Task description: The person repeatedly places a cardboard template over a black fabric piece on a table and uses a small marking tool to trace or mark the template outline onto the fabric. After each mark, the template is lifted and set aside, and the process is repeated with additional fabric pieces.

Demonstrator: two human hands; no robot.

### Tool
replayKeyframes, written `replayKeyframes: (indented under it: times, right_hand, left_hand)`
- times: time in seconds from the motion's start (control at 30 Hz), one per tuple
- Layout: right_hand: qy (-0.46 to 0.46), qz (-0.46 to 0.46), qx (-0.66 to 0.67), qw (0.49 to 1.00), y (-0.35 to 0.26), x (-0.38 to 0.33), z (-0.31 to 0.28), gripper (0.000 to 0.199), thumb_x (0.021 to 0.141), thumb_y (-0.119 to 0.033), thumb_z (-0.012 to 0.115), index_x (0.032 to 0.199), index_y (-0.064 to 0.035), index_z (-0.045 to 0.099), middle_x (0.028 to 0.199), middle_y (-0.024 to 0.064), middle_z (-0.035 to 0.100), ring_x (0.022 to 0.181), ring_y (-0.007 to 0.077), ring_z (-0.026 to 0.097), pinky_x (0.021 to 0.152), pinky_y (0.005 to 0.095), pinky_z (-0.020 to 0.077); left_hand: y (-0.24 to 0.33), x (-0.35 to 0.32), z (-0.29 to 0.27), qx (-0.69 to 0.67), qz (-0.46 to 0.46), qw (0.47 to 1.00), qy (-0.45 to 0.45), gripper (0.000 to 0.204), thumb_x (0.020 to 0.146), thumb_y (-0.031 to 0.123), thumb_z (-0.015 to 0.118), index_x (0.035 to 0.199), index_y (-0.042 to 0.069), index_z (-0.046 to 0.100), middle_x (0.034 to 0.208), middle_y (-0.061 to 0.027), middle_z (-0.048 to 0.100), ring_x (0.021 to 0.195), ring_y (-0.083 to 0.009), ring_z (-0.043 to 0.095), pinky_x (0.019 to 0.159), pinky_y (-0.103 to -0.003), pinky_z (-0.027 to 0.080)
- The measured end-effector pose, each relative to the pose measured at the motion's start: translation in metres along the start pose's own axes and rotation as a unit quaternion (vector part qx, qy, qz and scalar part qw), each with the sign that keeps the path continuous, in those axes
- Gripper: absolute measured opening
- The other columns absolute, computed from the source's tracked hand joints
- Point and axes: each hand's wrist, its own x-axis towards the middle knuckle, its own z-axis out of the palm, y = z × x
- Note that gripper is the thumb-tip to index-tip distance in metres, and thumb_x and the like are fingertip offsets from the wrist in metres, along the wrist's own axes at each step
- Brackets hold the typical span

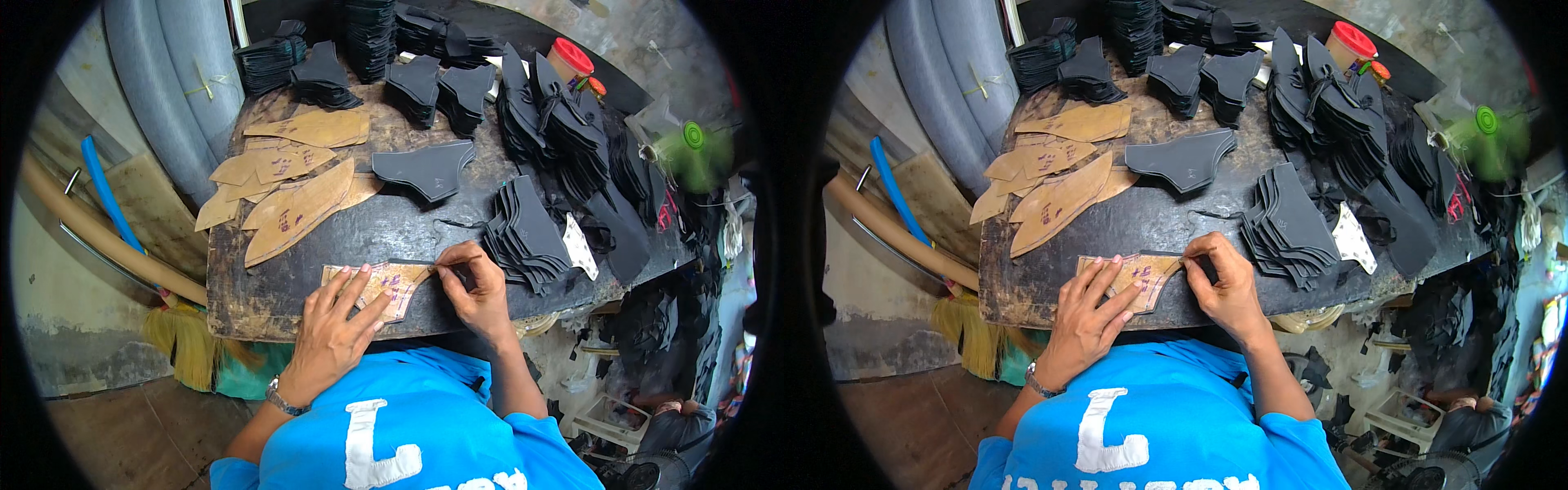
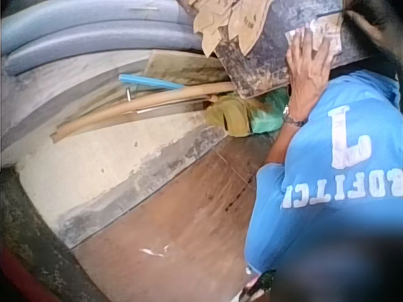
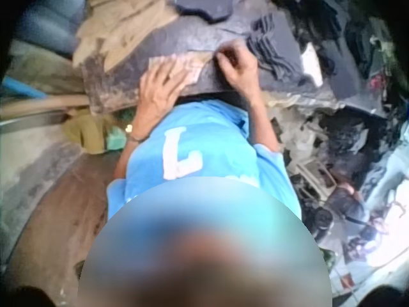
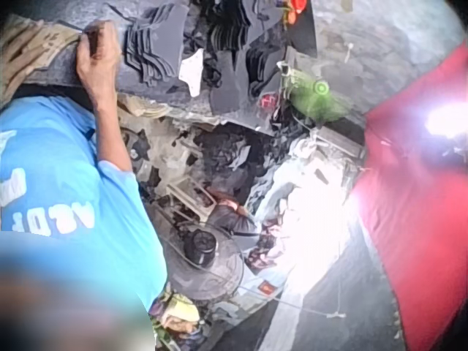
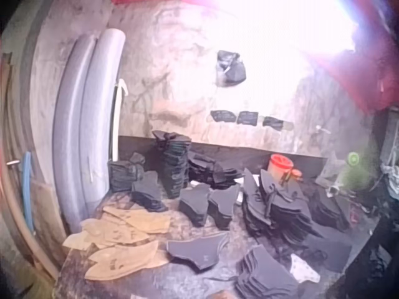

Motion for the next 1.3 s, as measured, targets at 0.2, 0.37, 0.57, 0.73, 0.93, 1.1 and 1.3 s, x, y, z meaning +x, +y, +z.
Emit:
replayKeyframes:
  times: [0.2,0.37,0.57,0.73,0.93,1.1,1.3]
  right_hand:
    - [-0.056,-0.027,-0.131,0.989,-0.007,0.002,0.003,0.011,0.089,0.005,0.067,0.096,0.0007,0.06,0.09,0.0128,0.063,0.081,0.0265,0.065,0.074,0.0332,0.0516]
    - [-0.015,-0.013,-0.081,0.996,-0.012,0.007,0.0,0.006,0.096,-0.003,0.064,0.095,0.0016,0.061,0.084,0.0115,0.062,0.074,0.0225,0.063,0.07,0.0313,0.0491]
    - [-0.041,0.081,-0.056,0.994,-0.017,-0.001,0.011,0.007,0.097,-0.003,0.062,0.094,0.002,0.059,0.083,0.0152,0.063,0.072,0.0293,0.065,0.072,0.0371,0.0518]
    - [-0.098,-0.049,-0.135,0.985,-0.015,0.0,0.014,0.007,0.097,-0.004,0.062,0.094,0.0019,0.059,0.084,0.0171,0.063,0.07,0.0316,0.065,0.066,0.0384,0.0513]
    - [-0.079,0.049,-0.038,0.995,-0.017,-0.006,0.014,0.007,0.096,-0.005,0.062,0.094,0.0009,0.059,0.078,0.0171,0.061,0.07,0.0333,0.063,0.066,0.0385,0.0508]
    - [-0.099,-0.069,-0.076,0.99,-0.018,-0.011,0.023,0.008,0.091,0.0,0.066,0.094,0.001,0.058,0.087,0.0168,0.061,0.081,0.0349,0.064,0.073,0.0388,0.0518]
    - [-0.112,-0.026,-0.027,0.993,-0.022,-0.017,0.023,0.009,0.091,0.002,0.066,0.095,0.0016,0.058,0.086,0.0164,0.061,0.075,0.0336,0.063,0.069,0.0371,0.0516]
  left_hand:
    - [0.002,0.001,0.0,0.008,-0.001,1.0,-0.002,0.052,0.091,0.02,0.069,0.142,0.023,0.059,0.157,-0.013,0.042,0.144,-0.0345,0.037,0.112,-0.05,0.034]
    - [0.004,0.003,-0.002,0.002,-0.011,1.0,0.002,0.049,0.091,0.021,0.069,0.14,0.022,0.062,0.156,-0.0132,0.044,0.143,-0.0346,0.038,0.112,-0.05,0.034]
    - [0.005,0.003,-0.003,-0.006,-0.015,1.0,0.002,0.046,0.092,0.022,0.069,0.138,0.02,0.063,0.155,-0.0135,0.045,0.142,-0.0349,0.04,0.111,-0.051,0.035]
    - [0.005,0.004,-0.003,-0.009,-0.021,1.0,-0.001,0.045,0.093,0.023,0.068,0.137,0.019,0.063,0.154,-0.0134,0.045,0.141,-0.0352,0.04,0.111,-0.051,0.034]
    - [0.006,0.004,-0.002,-0.023,-0.031,0.999,0.008,0.042,0.094,0.026,0.066,0.135,0.018,0.065,0.154,-0.0129,0.045,0.141,-0.0346,0.039,0.112,-0.051,0.032]
    - [0.007,0.005,-0.001,-0.024,-0.031,0.999,0.017,0.041,0.093,0.026,0.066,0.134,0.019,0.066,0.154,-0.0117,0.046,0.141,-0.0325,0.04,0.113,-0.052,0.029]
    - [0.006,0.003,-0.001,-0.011,-0.034,0.999,0.024,0.042,0.09,0.024,0.069,0.132,0.019,0.067,0.153,-0.0095,0.048,0.142,-0.0295,0.04,0.114,-0.051,0.025]
